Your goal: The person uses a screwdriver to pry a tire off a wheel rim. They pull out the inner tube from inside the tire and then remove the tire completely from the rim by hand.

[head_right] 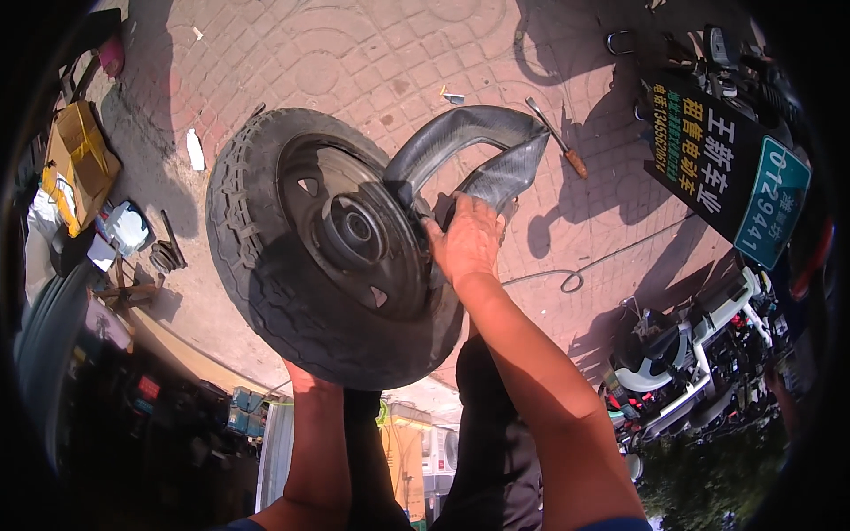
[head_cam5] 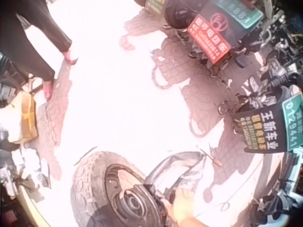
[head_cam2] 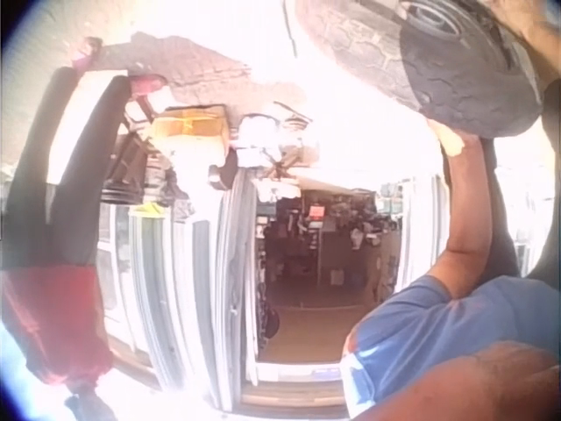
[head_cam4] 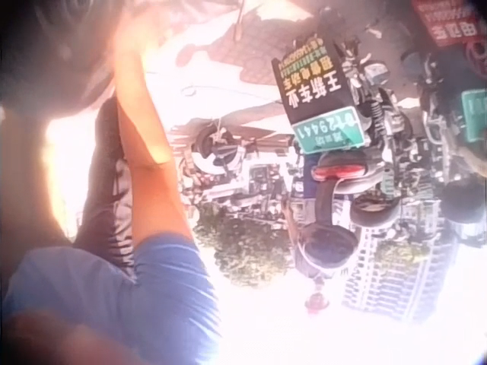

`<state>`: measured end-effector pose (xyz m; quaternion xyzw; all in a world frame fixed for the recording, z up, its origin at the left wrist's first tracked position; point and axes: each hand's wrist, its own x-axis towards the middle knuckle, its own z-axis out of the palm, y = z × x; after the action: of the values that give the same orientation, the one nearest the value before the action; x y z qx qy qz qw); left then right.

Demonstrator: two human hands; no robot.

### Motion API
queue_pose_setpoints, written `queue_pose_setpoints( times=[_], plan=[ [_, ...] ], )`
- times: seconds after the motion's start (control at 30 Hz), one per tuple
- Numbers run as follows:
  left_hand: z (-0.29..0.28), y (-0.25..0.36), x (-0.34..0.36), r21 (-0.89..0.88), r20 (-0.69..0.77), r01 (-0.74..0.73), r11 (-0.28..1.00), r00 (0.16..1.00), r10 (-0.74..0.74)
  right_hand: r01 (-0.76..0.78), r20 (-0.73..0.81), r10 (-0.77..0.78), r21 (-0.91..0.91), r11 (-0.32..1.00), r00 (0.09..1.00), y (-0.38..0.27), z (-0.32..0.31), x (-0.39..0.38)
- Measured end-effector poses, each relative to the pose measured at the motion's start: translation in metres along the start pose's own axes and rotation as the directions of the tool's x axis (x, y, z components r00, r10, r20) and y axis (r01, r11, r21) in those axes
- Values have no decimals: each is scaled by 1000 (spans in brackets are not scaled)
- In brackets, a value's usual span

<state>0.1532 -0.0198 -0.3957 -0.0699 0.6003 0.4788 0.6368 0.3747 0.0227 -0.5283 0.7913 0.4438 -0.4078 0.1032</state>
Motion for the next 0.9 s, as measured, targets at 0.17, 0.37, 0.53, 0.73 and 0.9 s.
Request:
queue_pose_setpoints(
  times=[0.17,0.37,0.53,0.73,0.9],
  plan=[
    [-6,-9,-3,71,-122,40,997,992,-31,-552,501,232,758,348,834,38,4,-33],
    [-30,-10,-3,518,-36,-83,851,992,119,-616,580,236,645,452,780,-4,-24,-28],
    [-27,20,46,119,157,-30,992,988,11,-135,114,100,963,234,988,-19,-30,-35],
    [-46,44,155,-192,749,257,947,662,-28,-58,94,165,975,-214,982,-28,-45,-21],
    [-99,27,145,-129,127,-42,991,990,58,-216,235,73,954,-206,969,-36,-28,-27]
  ],
)
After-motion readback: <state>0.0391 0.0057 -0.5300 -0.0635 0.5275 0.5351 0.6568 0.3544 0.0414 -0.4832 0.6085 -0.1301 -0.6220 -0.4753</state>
